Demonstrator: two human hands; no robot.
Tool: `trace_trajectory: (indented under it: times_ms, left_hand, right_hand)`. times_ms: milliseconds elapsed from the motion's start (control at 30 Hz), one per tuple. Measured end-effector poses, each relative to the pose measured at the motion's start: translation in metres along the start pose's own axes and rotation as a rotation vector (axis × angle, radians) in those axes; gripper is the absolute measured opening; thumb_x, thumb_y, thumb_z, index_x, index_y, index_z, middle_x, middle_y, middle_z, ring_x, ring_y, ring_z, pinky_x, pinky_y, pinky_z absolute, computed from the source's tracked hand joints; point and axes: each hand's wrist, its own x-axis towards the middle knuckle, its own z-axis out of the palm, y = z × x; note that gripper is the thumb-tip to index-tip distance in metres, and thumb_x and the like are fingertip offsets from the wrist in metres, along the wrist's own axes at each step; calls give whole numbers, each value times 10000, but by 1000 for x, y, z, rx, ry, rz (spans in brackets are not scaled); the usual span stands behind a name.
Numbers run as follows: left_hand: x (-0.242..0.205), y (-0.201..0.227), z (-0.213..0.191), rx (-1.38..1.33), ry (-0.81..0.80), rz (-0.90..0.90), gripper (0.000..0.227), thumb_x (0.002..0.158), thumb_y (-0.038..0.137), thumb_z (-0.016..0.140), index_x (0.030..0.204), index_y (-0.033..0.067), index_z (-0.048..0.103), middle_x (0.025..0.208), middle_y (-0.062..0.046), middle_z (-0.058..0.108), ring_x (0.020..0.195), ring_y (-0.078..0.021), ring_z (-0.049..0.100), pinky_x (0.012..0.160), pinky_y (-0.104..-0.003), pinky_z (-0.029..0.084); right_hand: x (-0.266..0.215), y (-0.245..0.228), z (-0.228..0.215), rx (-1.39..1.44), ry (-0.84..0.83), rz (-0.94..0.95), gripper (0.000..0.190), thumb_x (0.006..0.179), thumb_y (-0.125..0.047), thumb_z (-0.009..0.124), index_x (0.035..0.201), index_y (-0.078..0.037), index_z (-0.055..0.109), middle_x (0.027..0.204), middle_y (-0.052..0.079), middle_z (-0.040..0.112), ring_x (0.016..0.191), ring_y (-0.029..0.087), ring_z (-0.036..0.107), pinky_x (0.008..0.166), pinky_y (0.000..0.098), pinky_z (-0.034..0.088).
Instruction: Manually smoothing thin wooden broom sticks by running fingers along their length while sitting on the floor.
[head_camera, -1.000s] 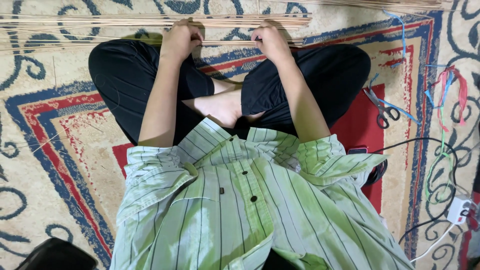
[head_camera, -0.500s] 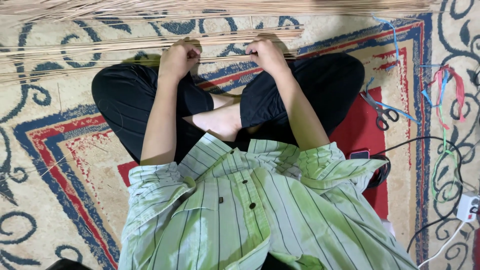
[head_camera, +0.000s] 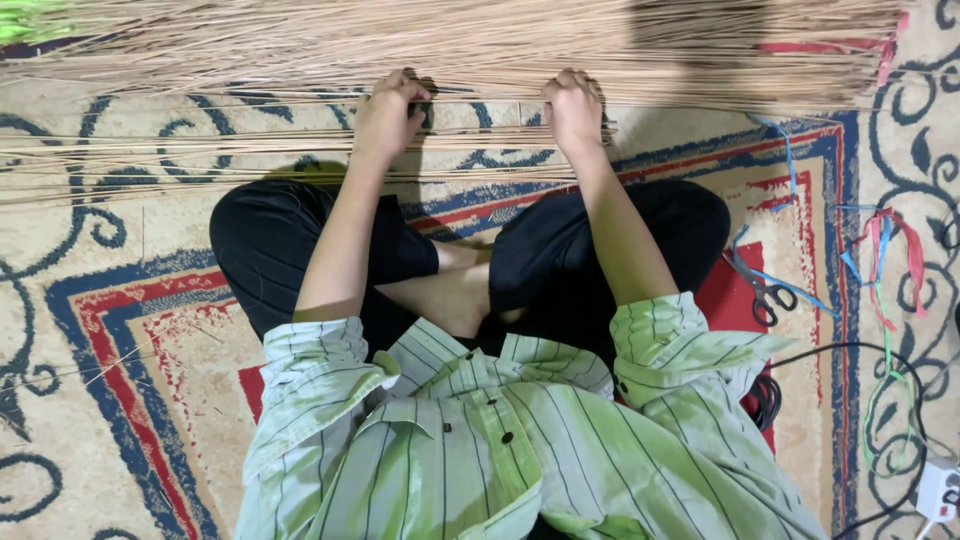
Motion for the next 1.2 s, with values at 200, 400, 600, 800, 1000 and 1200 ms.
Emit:
trace_trajectory:
  times_ms: [200,400,600,800,1000,1200]
  left_hand:
    - [-15,-14,33,23,103,5,387,824,24,775,1173,185,724,1156,-33,545,1094,-288,557,839,-488,431]
    - [-13,-19,33,-6,207,53,289,892,5,743,1167,92,730,1118,-89,535,1068,-311,583,779,-497,507]
    - [-11,-12,31,65,256,62,270,928,30,754,1180,127,742,1108,-66,554,905,-272,673,711,-486,576]
    - [-8,-21,40,207,385,-19,125,923,156,791,1031,217,785,1021,-29,503,815,-213,632,627,-413,466]
    - [-6,-9,24,336,446,-105,54,1005,271,707,990,223,727,681,1,740,560,-199,681,759,-405,402]
    - [-38,71,-56,-399,641,-111,279,969,370,737,955,93,774,871,-11,801,770,-130,766,685,-256,630]
  right_hand:
    - [-2,-10,6,-55,50,-6,140,759,4,800,880,-67,797,956,102,730,959,285,667,849,466,549]
    - [-3,-9,7,38,12,88,149,798,-30,831,933,-85,802,1074,104,721,1088,296,638,944,499,465]
    - [-6,-5,7,108,80,69,157,750,32,756,788,-120,754,942,44,669,981,282,609,885,469,423]
    - [-8,-11,-6,158,156,83,248,840,37,741,787,-204,716,676,-90,660,610,146,622,948,423,413]
    - [-11,-22,-35,185,190,116,90,992,-133,744,1030,-215,748,576,-49,646,446,124,609,496,347,586]
    - [-28,-73,-110,409,516,32,117,980,-91,754,1078,-147,724,786,11,777,748,182,795,585,272,641]
